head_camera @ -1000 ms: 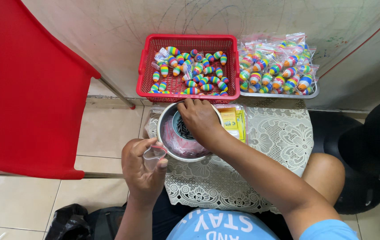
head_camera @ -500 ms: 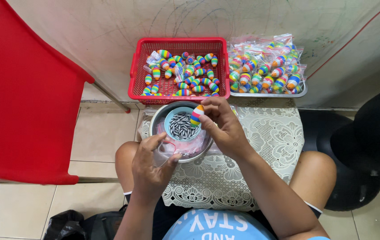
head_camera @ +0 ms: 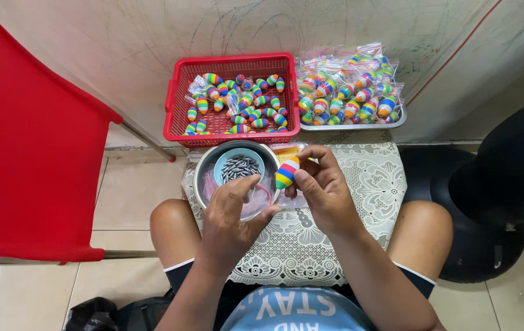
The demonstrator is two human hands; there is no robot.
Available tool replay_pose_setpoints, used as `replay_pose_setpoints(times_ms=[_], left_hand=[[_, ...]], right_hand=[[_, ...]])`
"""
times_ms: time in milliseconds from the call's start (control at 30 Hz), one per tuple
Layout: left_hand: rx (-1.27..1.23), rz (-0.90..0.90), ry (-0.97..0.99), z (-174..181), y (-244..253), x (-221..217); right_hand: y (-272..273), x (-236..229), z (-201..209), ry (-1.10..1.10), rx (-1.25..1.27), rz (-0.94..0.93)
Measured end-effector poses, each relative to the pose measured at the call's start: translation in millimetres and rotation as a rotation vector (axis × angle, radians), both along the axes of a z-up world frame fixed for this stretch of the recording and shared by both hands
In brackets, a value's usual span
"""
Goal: The person picks up small rainbow-colored objects from a red basket and places them one at a time into small plastic bags, then places the filled bags onto a metal tray.
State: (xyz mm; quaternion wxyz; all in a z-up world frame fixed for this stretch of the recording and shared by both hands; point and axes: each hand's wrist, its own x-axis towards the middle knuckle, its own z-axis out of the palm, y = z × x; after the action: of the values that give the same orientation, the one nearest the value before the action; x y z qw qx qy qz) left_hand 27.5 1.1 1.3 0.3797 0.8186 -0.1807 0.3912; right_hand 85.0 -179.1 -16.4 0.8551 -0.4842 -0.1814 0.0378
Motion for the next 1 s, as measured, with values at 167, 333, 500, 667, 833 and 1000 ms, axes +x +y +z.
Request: replay_pose_setpoints(times_ms=[167,333,500,667,833,1000], left_hand=[[0.019,-0.011,-0.007,11.8,-6.4,-2.0],[0.034,-0.022,-0.007,14.9,-9.8,-3.0],[0.089,-0.033,-0.01,10.6,-12.7,-0.3],[0.125,-0.067,-0.048,15.1,-16.7,1.8],[0.167,-0.094,-0.056,16.0,-18.7,1.2],[0.049,-0.11,0.081,8.2,-15.9,-3.5]], right_hand=[[-5.4,-11.1,5.8,-0.074,-0.106,-0.083],[-3.2,-23.4,13.2,-0.241,-0.239,-0.183],[-2.6,-40.2,14.0,-0.499,-0.43,-0.322],[2.5,-47.4,26.1,-0.512,-0.482,-0.372],[1.2,-51.1,31.5,-0.488,-0.53,-0.351],[-3.0,-46.1,24.2,-0.321,-0.461,-0.237]])
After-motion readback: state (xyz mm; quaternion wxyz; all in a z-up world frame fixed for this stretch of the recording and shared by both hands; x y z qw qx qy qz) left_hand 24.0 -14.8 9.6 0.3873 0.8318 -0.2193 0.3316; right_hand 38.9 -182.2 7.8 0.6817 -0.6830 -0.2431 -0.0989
